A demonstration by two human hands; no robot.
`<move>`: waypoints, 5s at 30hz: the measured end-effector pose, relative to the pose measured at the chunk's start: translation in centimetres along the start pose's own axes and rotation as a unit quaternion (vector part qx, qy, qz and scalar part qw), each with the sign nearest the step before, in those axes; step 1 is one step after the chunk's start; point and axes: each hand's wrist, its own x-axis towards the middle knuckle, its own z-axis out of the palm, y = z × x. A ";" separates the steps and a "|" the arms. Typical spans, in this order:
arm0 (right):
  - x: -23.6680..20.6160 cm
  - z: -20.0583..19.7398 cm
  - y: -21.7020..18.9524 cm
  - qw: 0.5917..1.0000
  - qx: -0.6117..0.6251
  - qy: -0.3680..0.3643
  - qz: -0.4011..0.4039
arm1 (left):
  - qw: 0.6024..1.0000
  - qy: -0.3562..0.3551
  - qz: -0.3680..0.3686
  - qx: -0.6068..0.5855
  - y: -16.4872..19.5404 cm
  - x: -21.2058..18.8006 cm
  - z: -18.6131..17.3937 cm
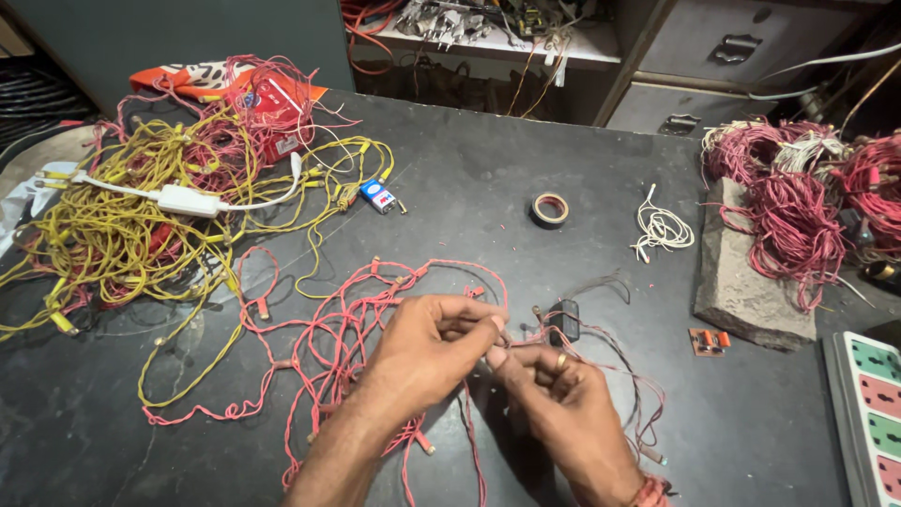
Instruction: The person untangles a red LED light string, uses wire cutters to strip the ends of the power cord, and plugs the string into a power strip. The LEDs light up purple after connection.
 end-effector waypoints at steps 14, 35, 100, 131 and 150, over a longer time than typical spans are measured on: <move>-0.4 -0.5 2.4 0.992 0.006 -0.091 -0.082 | 0.995 0.093 -0.020 0.017 1.5 -0.5 -0.7; 1.9 -9.7 -0.1 0.845 -0.411 -0.092 -0.330 | 0.848 0.330 0.031 0.413 3.0 -1.8 -3.4; 0.3 -4.1 -1.1 0.996 -0.036 -0.001 -0.086 | 0.988 0.000 -0.047 -0.146 1.6 -1.4 3.4; 3.7 -12.1 -3.0 0.989 -0.058 0.077 -0.108 | 0.910 0.343 0.064 0.223 4.0 -2.1 -1.3; 1.1 -7.9 -3.7 0.970 -0.201 -0.048 -0.125 | 0.844 0.275 0.301 0.349 3.5 -2.8 -2.2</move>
